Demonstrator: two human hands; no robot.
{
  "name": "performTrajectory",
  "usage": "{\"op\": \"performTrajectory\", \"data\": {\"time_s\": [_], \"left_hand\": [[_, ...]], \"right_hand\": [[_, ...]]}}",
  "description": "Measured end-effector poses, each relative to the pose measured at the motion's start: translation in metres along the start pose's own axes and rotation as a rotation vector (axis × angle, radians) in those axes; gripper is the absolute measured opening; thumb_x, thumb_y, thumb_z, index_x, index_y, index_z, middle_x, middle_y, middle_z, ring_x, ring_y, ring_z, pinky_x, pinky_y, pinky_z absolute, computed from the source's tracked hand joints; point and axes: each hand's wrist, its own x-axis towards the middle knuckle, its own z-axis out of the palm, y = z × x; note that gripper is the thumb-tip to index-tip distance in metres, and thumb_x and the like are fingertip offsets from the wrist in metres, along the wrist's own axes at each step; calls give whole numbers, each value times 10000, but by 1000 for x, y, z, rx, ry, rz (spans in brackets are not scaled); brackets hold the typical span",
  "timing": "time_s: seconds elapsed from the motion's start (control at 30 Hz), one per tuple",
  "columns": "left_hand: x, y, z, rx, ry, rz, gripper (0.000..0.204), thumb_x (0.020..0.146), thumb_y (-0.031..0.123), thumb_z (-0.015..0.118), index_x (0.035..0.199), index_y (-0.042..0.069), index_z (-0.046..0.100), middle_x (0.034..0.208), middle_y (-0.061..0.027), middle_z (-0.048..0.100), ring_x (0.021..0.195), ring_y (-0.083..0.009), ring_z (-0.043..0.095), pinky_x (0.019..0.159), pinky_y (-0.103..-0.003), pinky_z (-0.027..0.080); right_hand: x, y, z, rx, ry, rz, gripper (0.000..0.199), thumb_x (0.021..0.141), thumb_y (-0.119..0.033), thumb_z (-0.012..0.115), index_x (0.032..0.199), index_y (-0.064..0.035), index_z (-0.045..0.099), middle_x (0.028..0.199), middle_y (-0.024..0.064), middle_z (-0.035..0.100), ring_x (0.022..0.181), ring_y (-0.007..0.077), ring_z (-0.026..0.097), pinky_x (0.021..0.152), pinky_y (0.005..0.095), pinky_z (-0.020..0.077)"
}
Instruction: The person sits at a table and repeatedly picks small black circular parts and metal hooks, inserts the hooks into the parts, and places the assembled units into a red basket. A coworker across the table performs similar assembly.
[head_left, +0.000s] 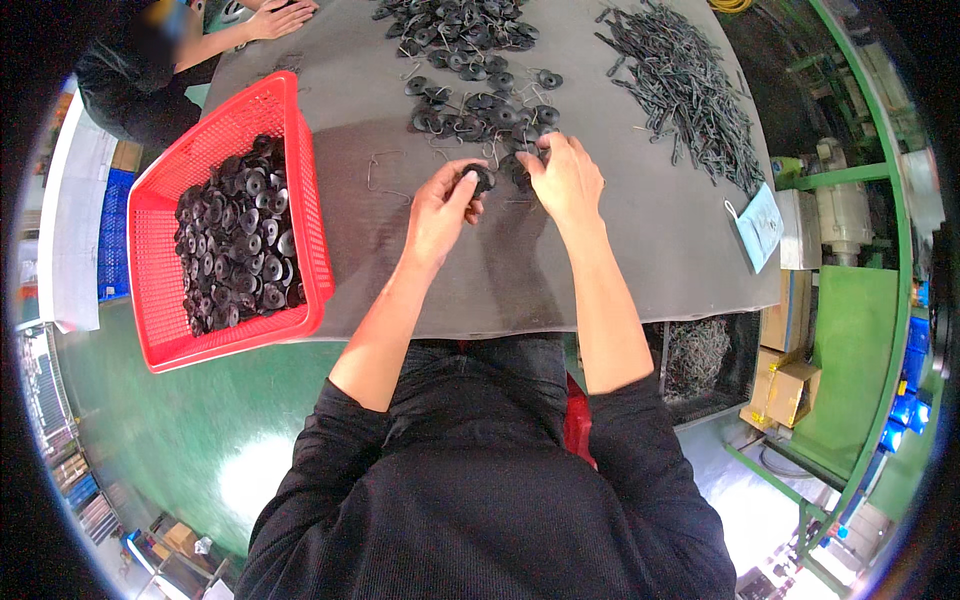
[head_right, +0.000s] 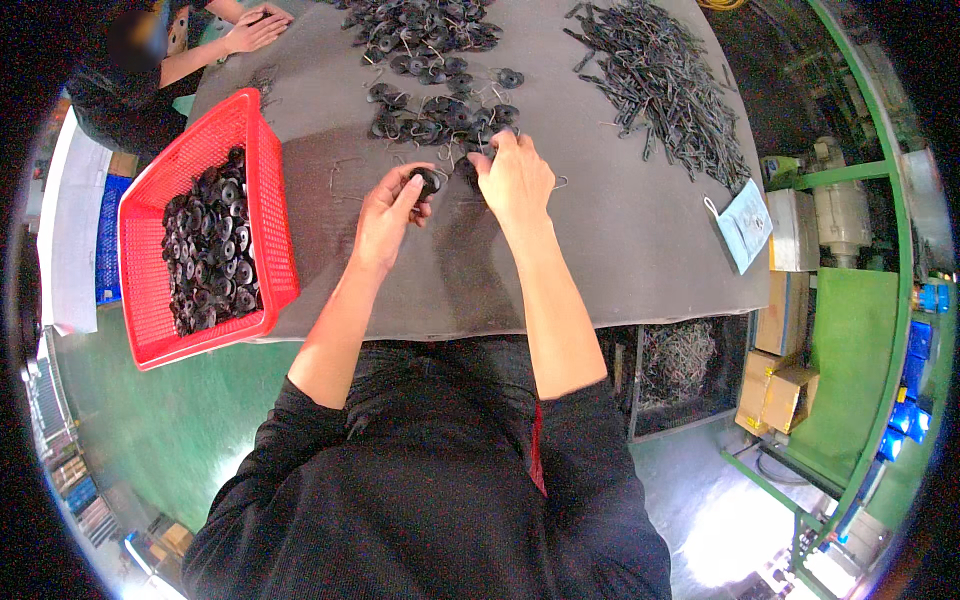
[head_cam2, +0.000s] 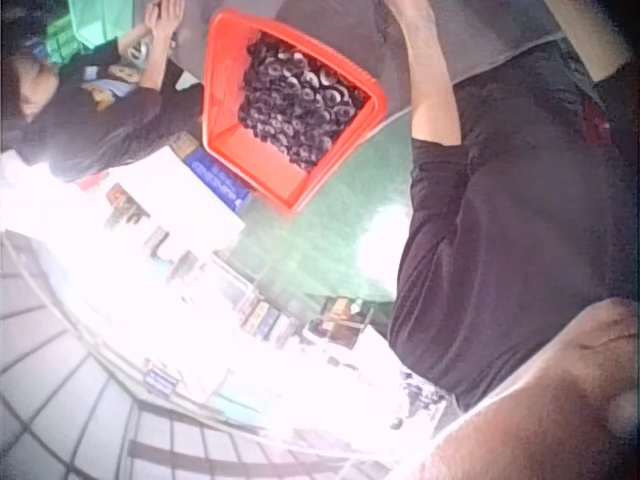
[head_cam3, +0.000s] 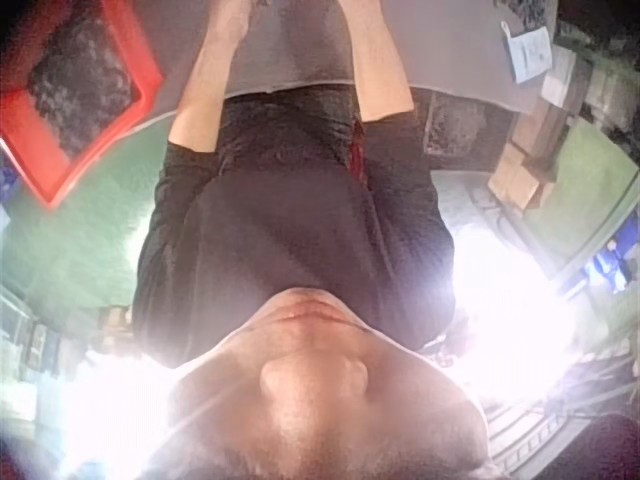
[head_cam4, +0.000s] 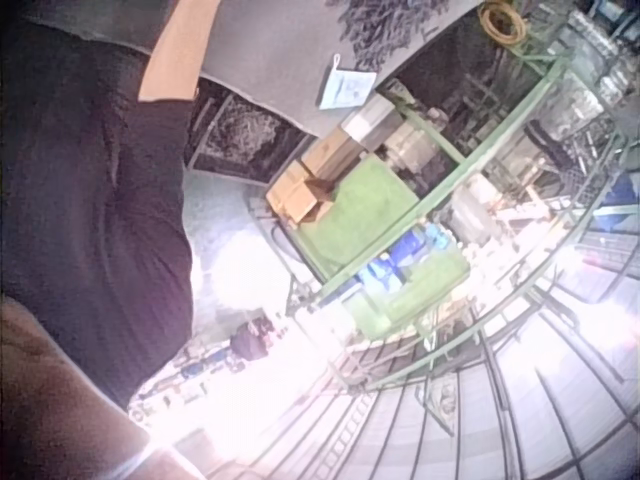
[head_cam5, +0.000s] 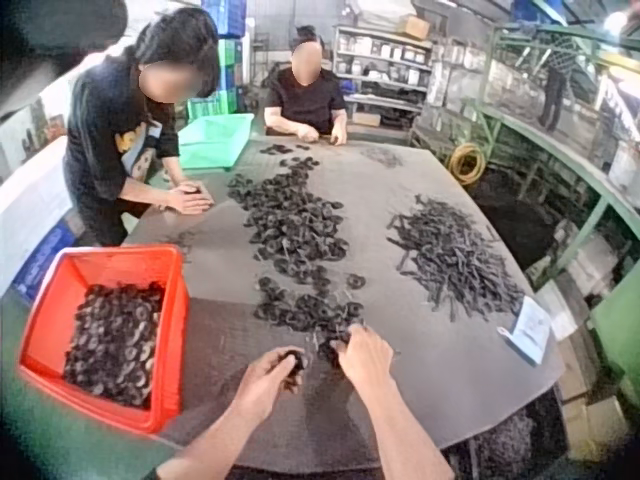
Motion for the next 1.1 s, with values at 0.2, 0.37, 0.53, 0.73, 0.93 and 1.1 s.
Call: {"op": "performTrajectory", "data": {"time_s": [0.2,0.37,0.53,0.73,0.93,1.1], "left_hand": [[1,0,-28,-382,-54,-191,258,869,344,564,888,88,578,795,1,558,727,-109,545,610,-271,443],[19,-12,-22,246,95,-88,283,844,338,604,832,55,608,694,6,561,618,-120,529,580,-274,428],[35,-8,5,674,161,374,182,784,197,659,927,85,654,743,-82,610,655,-192,592,634,-318,467],[56,-10,21,847,139,498,263,757,113,661,1017,86,628,857,-100,617,810,-271,608,711,-359,474],[56,-10,-11,865,238,463,266,761,96,651,1026,84,630,912,-106,631,864,-260,615,748,-335,472],[57,-15,-12,955,156,672,287,774,114,642,1057,87,601,1034,-91,596,895,-287,606,759,-382,489]], "right_hand": [[21,3,-13,398,-83,4,176,737,-229,694,791,-66,659,756,96,657,725,235,641,646,360,484],[12,24,-28,467,-211,107,128,726,-152,677,823,-70,664,757,72,667,694,203,635,676,307,480],[10,49,-46,-36,-468,172,182,698,-200,688,830,-77,664,803,91,668,789,250,640,731,362,485],[15,34,-19,-10,-256,-125,350,710,-226,694,1028,-116,599,968,78,605,924,252,586,769,375,463],[16,21,-5,-99,-324,-135,181,737,-221,686,831,-75,635,957,104,601,884,289,606,727,409,484],[6,10,-40,-133,-263,-168,118,773,-171,642,807,-61,614,855,94,625,807,300,613,686,414,479]]}}
